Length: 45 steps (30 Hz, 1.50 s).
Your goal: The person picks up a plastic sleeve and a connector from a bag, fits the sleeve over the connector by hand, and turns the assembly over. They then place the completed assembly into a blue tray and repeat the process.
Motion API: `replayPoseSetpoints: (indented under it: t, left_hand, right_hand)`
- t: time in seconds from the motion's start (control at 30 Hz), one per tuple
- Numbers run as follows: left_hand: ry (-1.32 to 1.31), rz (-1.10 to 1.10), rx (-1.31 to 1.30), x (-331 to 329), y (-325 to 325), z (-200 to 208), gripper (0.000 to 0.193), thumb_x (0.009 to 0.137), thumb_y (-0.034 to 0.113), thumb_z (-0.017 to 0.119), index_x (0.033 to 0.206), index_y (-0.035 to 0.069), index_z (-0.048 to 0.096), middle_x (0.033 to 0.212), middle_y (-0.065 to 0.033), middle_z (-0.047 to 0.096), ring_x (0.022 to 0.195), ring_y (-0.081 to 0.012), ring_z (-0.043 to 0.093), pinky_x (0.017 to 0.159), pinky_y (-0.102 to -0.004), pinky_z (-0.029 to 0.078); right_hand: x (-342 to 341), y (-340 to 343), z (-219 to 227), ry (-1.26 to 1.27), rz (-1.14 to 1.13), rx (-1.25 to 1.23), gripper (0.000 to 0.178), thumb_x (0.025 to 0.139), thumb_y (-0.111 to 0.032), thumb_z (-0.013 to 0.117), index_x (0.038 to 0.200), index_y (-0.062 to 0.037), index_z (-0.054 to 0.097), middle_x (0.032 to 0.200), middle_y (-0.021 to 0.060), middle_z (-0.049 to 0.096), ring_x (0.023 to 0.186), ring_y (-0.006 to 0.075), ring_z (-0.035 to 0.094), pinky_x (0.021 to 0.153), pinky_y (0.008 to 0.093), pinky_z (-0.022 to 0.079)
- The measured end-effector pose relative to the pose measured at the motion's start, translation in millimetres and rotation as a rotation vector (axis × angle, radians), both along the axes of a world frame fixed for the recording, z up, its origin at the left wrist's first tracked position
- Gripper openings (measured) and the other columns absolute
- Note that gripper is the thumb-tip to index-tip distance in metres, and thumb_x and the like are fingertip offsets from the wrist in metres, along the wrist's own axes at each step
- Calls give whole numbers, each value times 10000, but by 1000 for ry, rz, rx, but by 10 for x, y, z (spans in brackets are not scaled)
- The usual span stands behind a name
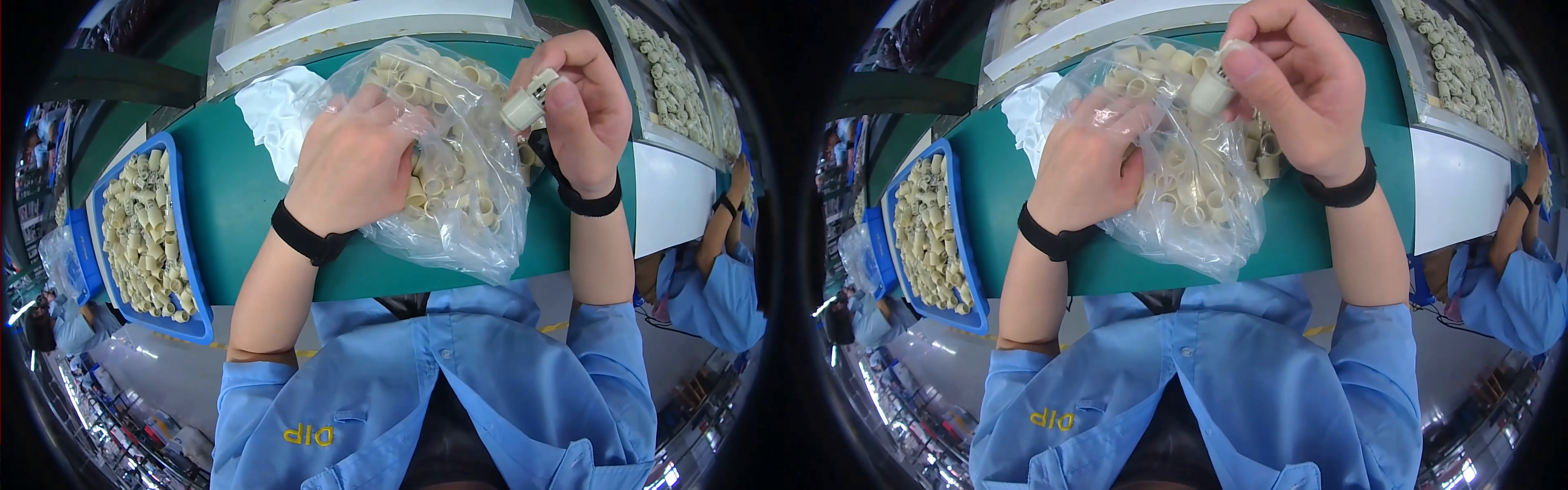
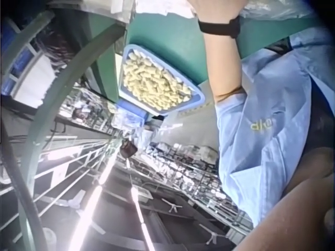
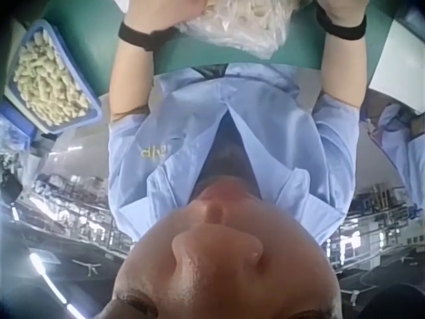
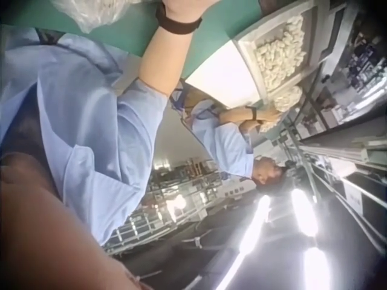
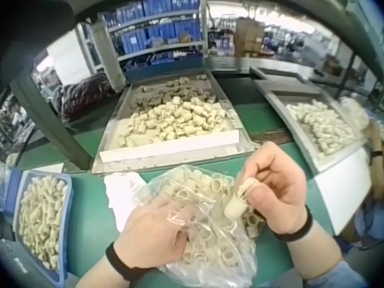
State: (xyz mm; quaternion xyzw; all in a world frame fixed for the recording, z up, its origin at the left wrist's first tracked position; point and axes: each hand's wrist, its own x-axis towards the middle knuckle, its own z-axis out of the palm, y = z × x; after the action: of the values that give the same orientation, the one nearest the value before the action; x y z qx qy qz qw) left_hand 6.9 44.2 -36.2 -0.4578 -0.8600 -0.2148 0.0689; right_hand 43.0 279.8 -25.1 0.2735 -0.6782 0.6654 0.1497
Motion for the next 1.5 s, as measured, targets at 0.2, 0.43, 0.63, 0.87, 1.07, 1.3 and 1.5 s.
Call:
replayPoseSetpoints:
  t: [0.2,0.43,0.63,0.87,1.07,1.3,1.5]
  left_hand:
    - [-43,8,81,-29,-17,-49,315,681,8,647,986,86,640,999,-75,632,960,-294,566,789,-424,473]
    - [28,-114,73,-149,-122,-114,365,661,-7,681,1015,47,611,972,-99,633,934,-302,573,773,-400,487]
    - [-143,-213,438,-162,-379,125,411,653,-40,764,1034,10,618,939,-115,685,810,-241,634,708,-314,490]
    - [-437,-244,998,44,-166,51,329,702,28,838,981,-8,666,946,-105,738,694,-116,604,610,-227,457]
    - [-461,-208,870,72,-112,-19,314,680,84,871,922,7,686,897,-79,737,659,-78,571,534,-192,418]
    - [-383,-131,782,79,-134,-40,331,664,90,881,925,20,691,855,-44,716,627,-62,573,500,-180,405]
    - [-321,-26,829,150,-117,-69,306,670,29,839,939,34,692,869,-45,704,629,-76,609,515,-193,452]
  right_hand:
    - [79,-75,-4,-31,-23,29,309,964,-226,595,1065,40,476,867,135,601,677,129,585,563,227,482]
    - [107,-112,-32,58,-71,95,290,926,-148,649,1074,59,508,906,123,614,715,127,608,603,234,514]
    - [119,-84,-22,22,-157,173,237,911,-71,647,1072,59,532,910,112,610,729,122,610,635,231,508]
    - [176,-92,-3,9,-317,235,230,903,-48,647,1060,74,533,895,114,600,730,149,607,658,248,492]
    - [223,-178,190,420,-121,177,257,901,-103,678,1044,69,551,885,152,601,716,237,602,612,317,499]
    - [220,-313,107,524,-98,354,302,834,-137,755,1025,36,598,906,176,608,733,261,617,581,338,504]
    - [232,-393,43,548,-121,357,358,688,-37,819,1005,-2,656,936,145,623,704,254,631,561,321,514]
